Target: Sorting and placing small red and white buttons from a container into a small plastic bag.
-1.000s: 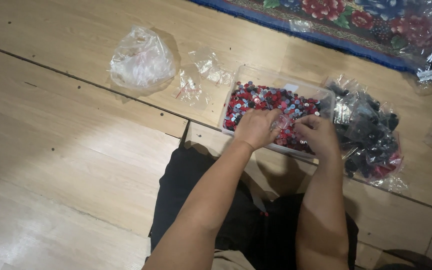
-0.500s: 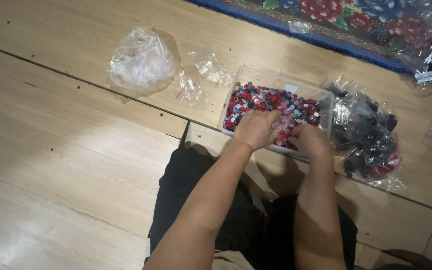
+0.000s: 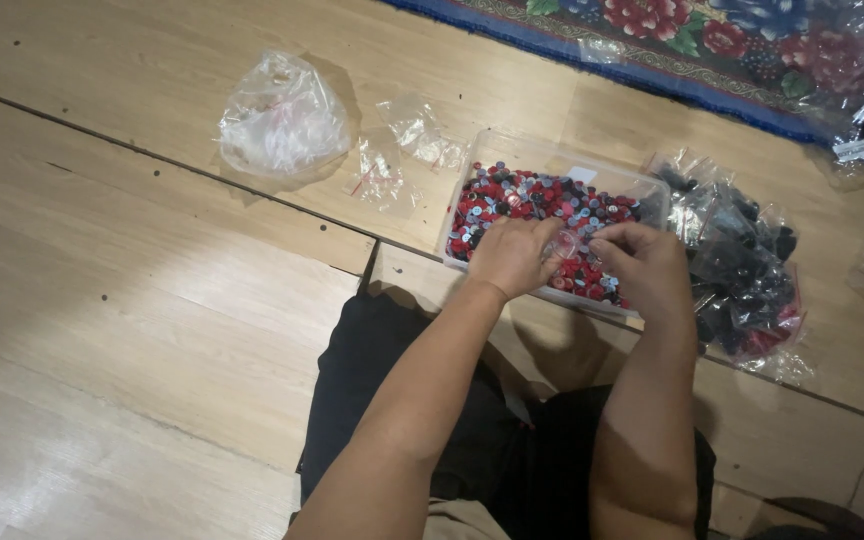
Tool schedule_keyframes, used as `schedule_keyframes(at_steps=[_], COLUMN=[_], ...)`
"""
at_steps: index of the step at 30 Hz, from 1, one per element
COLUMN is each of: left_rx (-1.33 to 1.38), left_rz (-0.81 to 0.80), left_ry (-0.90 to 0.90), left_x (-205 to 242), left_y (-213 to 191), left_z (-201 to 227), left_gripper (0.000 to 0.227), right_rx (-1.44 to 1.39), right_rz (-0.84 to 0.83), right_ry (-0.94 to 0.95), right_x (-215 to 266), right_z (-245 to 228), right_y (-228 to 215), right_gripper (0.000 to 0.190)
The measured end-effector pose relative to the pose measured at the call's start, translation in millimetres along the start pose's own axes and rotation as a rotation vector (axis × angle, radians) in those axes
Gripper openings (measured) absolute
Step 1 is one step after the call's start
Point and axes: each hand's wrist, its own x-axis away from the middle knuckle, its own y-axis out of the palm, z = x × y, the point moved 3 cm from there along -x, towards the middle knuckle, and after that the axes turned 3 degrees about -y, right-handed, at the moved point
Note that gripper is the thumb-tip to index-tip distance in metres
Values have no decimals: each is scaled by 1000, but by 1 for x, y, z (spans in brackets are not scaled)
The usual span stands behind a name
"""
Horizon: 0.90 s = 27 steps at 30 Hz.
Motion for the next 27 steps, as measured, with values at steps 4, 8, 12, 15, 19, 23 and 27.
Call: schedule_keyframes(at_steps=[4,8,12,15,19,23,27], left_rx=[13,22,16,1,8,0,-25], left_rz=[-4,4,16,-9,-2,51,91], left_ry=[2,2,-4,-4,-14,-2,-17], left_x=[1,2,1,0,0,0,0], left_y=[-2,-1,-2,-1,4,10,9], left_z=[0,0,1,-1,-3,-4,-3], left_gripper=[45,41,41,43,40,46,43], right_rx=[7,-31,-31,4,40,100,474], right_rz=[5,33,55,14,34,63,-15], right_ry=[-7,44,48,9,-50,15,72], right_x=[4,-1,-3,3,0,4,-6], right_z=[-12,2,14,-6,-13,-19,6], right_y=[3,3,3,13,13,6,4], right_gripper=[12,13,12,18,24,16,11])
